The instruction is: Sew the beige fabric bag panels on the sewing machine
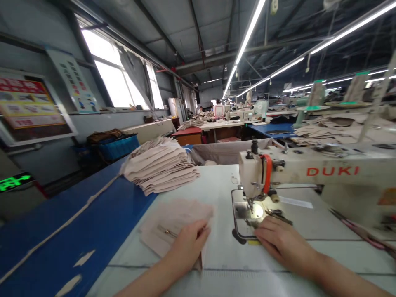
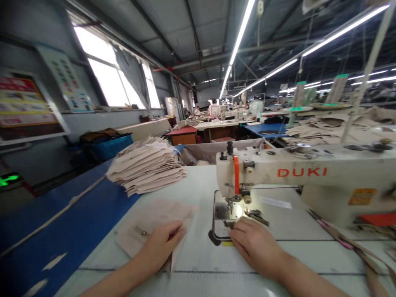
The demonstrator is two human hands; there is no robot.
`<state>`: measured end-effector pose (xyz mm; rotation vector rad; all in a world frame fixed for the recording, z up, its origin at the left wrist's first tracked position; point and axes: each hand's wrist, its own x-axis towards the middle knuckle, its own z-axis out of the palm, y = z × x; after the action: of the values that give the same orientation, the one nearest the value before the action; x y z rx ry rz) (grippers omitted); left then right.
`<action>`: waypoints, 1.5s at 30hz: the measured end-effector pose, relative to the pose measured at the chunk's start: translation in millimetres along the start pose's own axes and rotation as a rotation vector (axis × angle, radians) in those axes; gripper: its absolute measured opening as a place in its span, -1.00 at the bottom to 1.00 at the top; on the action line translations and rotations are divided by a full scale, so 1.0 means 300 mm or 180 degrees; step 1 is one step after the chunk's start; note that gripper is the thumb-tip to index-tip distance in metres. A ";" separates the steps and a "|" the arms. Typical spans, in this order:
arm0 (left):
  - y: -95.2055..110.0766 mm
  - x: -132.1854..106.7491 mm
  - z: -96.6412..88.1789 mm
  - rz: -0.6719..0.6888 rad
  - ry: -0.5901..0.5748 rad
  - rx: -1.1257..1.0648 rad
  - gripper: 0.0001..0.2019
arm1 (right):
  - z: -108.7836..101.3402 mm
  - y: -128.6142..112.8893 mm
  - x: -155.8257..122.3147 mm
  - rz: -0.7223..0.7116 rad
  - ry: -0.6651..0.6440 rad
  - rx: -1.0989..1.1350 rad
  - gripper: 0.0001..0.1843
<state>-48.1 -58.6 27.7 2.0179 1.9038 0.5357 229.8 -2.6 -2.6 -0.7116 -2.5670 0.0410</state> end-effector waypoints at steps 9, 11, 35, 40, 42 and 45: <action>-0.093 0.093 0.051 0.1370 0.0553 0.0453 -0.56 | -0.223 0.186 -0.130 0.1736 -0.0447 -0.0835 -0.74; -0.142 0.119 0.081 0.1770 0.0464 0.1033 -0.52 | -0.248 0.258 -0.151 0.2295 -0.0415 -0.0998 -0.72; 0.102 -0.012 0.119 0.2831 0.1814 0.1406 -0.50 | -0.235 -0.060 -0.001 0.1758 -0.0404 0.0527 -0.88; 0.140 0.030 0.104 0.3295 0.1860 0.1398 -0.62 | -0.139 -0.118 0.133 0.1566 -0.0636 0.0780 -0.91; 0.124 0.066 0.099 0.3286 0.1838 0.1211 -0.62 | -0.114 -0.105 0.164 0.1615 -0.0625 0.0910 -0.90; 0.096 0.116 0.082 0.3201 0.1701 0.1011 -0.65 | -0.096 -0.078 0.172 0.1559 -0.0335 0.0803 -0.89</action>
<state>-9.5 -24.9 21.4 3.2542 1.0600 1.1427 192.7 -0.2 49.0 -1.2404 -2.3592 0.5609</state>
